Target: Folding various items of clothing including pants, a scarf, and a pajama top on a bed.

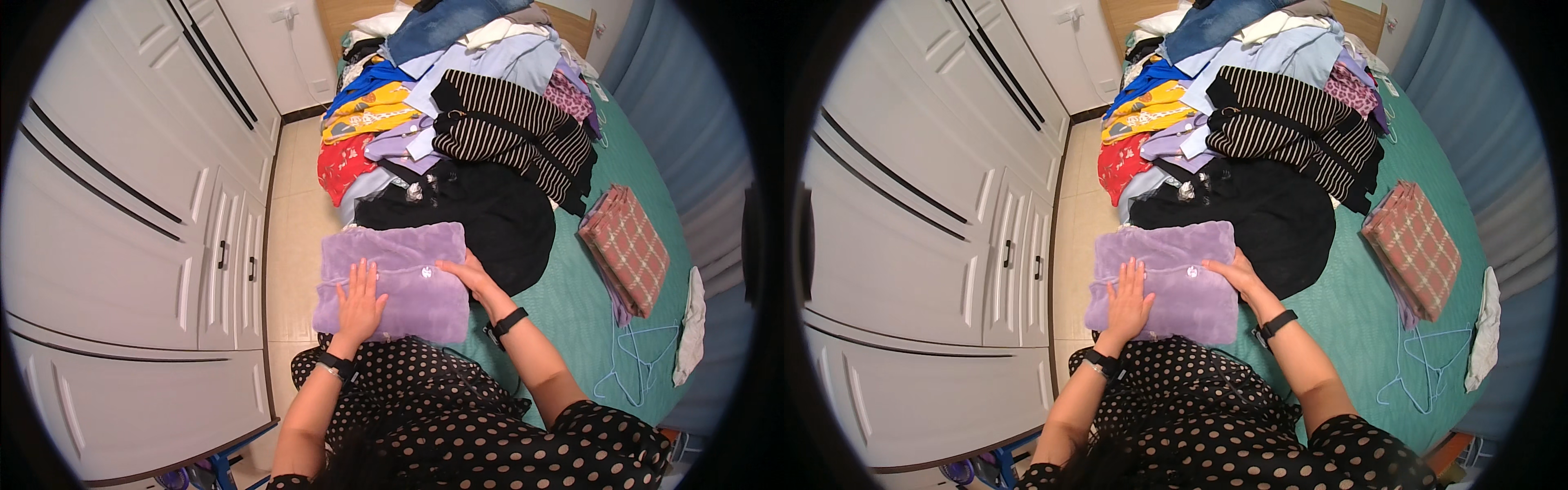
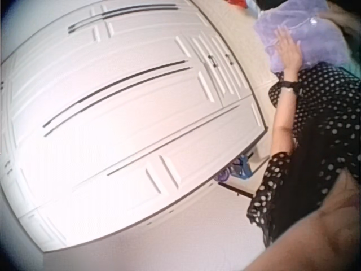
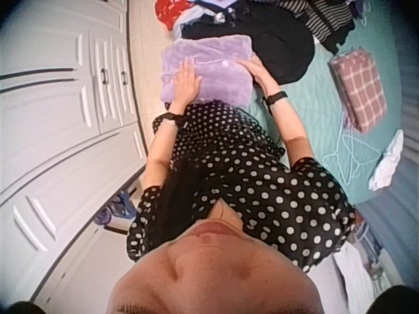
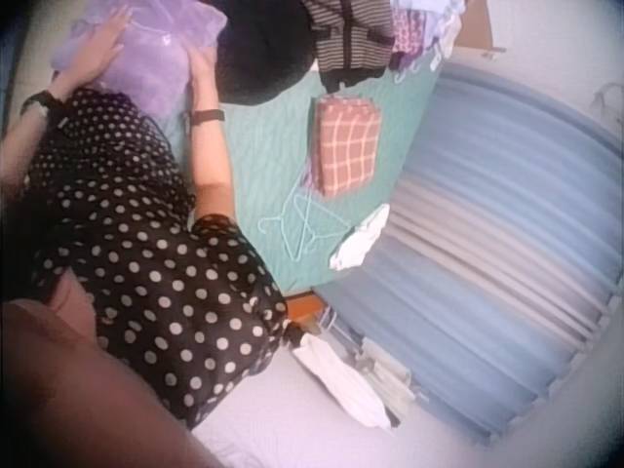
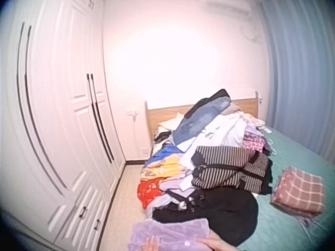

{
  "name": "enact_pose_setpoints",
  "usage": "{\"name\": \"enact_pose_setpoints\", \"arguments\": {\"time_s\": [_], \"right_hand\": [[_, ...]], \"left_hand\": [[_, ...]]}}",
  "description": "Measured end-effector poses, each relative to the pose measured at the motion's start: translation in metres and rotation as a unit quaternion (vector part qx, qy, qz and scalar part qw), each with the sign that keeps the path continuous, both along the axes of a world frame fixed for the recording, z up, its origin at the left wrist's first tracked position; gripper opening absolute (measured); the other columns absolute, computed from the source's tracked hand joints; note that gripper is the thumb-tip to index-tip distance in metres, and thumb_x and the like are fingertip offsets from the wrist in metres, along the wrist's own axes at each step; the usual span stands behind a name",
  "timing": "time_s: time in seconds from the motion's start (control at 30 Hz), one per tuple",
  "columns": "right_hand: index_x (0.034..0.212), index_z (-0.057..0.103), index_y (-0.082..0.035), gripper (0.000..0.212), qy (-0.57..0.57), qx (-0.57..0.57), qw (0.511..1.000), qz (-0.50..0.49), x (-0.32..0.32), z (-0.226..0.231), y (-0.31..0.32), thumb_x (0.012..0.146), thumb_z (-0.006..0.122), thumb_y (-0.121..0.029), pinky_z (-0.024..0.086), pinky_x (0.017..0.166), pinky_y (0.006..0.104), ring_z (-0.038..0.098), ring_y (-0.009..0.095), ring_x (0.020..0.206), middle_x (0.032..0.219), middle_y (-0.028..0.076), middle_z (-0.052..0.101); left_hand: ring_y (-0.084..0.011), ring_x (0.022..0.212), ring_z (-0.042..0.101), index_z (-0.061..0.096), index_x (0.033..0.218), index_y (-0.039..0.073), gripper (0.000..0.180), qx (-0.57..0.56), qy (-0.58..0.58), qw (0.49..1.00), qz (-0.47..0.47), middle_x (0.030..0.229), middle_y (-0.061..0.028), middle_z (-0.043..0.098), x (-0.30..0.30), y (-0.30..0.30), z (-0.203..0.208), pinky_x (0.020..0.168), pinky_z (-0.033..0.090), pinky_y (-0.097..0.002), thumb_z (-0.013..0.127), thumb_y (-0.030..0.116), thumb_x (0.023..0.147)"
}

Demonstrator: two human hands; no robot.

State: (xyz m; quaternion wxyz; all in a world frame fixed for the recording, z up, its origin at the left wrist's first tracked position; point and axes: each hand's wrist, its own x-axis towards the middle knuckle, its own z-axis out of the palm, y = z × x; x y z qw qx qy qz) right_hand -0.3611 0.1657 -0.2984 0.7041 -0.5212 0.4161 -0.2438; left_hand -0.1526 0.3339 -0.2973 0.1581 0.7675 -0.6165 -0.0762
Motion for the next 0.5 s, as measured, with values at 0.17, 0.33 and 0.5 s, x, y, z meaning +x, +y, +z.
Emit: {"name": "enact_pose_setpoints", "arguments": {"time_s": [0.17,0.33,0.5], "right_hand": [[0.112,0.057,0.003,0.044,-0.008,0.075,0.991,-0.109,0.004,-0.031,-0.012,0.073,0.073,-0.011,0.051,0.079,0.0309,0.063,0.020,0.088,0.102,0.012,0.065],[0.110,0.059,0.002,0.040,-0.065,0.043,0.993,-0.093,0.004,-0.013,0.002,0.073,0.072,-0.009,0.051,0.079,0.0299,0.063,0.018,0.087,0.101,0.010,0.065],[0.107,0.061,0.000,0.038,-0.071,-0.175,0.981,-0.051,0.021,0.036,0.032,0.072,0.073,-0.010,0.051,0.076,0.0295,0.064,0.016,0.086,0.099,0.008,0.068]], "left_hand": [[-0.0344,0.142,0.011,0.018,0.148,0.009,0.067,-0.013,-0.008,1.000,-0.002,0.154,-0.0148,0.013,-0.004,-0.002,0.003,0.107,0.014,-0.0617,0.049,0.029,0.092],[-0.0346,0.133,0.030,0.025,0.146,0.010,0.063,-0.106,0.094,0.989,0.043,0.142,-0.0182,0.034,0.000,0.014,-0.014,0.106,0.024,-0.0551,0.052,0.027,0.091],[-0.0284,0.107,0.053,0.040,0.137,0.011,0.052,-0.096,0.341,0.915,0.191,0.119,-0.0135,0.055,0.025,0.030,-0.033,0.094,0.043,-0.0457,0.052,0.033,0.091]]}}
